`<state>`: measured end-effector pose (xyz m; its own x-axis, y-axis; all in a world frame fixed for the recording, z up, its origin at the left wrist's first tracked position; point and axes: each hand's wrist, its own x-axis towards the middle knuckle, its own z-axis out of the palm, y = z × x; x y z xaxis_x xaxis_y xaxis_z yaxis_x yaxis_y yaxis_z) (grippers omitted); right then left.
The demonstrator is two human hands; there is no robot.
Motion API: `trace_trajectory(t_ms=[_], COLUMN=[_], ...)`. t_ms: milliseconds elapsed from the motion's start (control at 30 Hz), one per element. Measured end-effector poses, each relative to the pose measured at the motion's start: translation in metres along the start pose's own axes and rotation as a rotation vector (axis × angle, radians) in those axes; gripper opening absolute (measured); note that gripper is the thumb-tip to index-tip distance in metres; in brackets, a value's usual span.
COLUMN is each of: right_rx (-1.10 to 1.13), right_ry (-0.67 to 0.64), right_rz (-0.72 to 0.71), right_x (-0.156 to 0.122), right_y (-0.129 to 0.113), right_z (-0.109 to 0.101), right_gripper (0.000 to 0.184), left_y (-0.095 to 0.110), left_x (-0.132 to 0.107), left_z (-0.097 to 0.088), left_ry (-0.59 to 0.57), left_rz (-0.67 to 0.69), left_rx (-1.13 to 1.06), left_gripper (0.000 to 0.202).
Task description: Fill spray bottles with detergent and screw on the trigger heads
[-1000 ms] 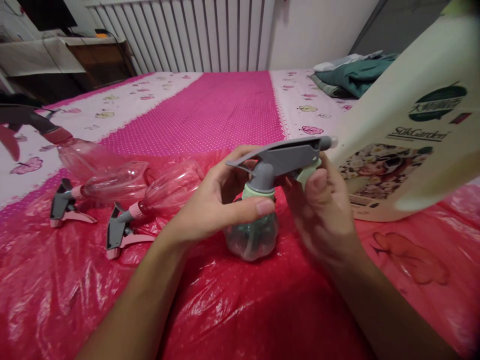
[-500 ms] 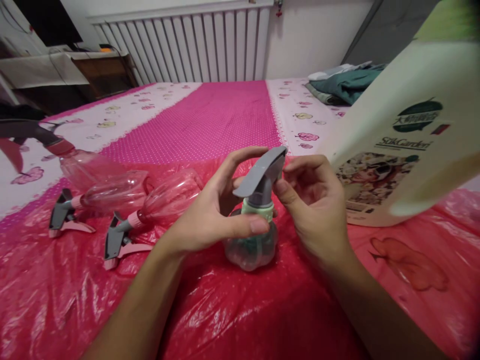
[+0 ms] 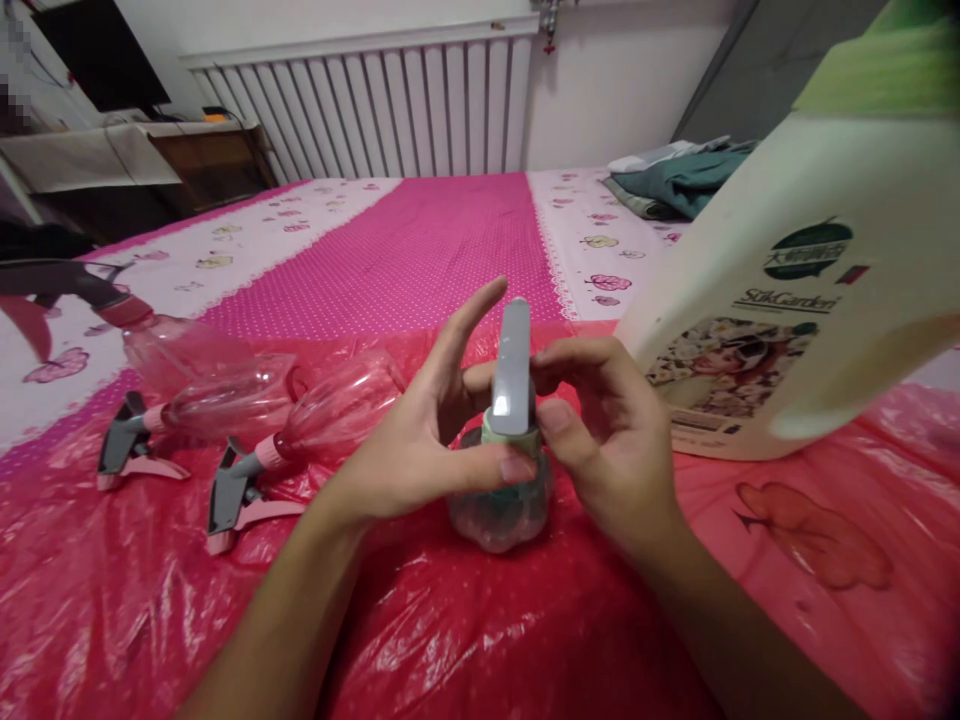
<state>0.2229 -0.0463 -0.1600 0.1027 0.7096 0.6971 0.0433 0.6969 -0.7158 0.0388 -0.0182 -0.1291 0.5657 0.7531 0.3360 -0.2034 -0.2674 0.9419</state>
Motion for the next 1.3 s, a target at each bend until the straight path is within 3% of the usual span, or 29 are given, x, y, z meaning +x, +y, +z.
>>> trace_trajectory(t_ms=[233, 567, 800, 933, 1067, 1167, 1300], right_rx=[-0.056, -0.08, -0.032, 0.013, 0.099, 0.167, 0.186], right_ry=[0.012, -0.131, -0.147, -0.174, -0.212, -0.238, -0.234], right_rz=[-0.048, 0.0, -0.05, -0.056, -0.052, -0.05, -0.023], right_x=[-0.004, -0.003, -0.001, 0.0, 0.0, 0.001, 0.0], right_y=[0.001, -0.01, -0.009, -0.007, -0.006, -0.009, -0.01], right_z=[0.001, -0.004, -0.001, -0.001, 0.001, 0.002, 0.002], right_gripper=[0.05, 0.064, 0.054, 0.066, 0.079, 0.081, 0.072], left_y=[-0.003, -0.004, -0.011, -0.012, -0.006, -0.001, 0.003], left_x=[0.0, -0.001, 0.0, 0.0, 0.0, 0.002, 0.003], left_z=[0.001, 0.001, -0.005, -0.004, -0.003, 0.0, 0.004], left_ry=[-0.041, -0.049, -0.05, -0.009, 0.034, 0.011, 0.022], left_rz=[0.011, 0.017, -0.027, -0.071, -0.204, -0.24, -0.236], left_rx=[-0.028, -0.025, -0.042, -0.061, -0.094, -0.179, -0.19], left_gripper=[0.109, 0.114, 0.13, 0.14, 0.146, 0.135, 0.099])
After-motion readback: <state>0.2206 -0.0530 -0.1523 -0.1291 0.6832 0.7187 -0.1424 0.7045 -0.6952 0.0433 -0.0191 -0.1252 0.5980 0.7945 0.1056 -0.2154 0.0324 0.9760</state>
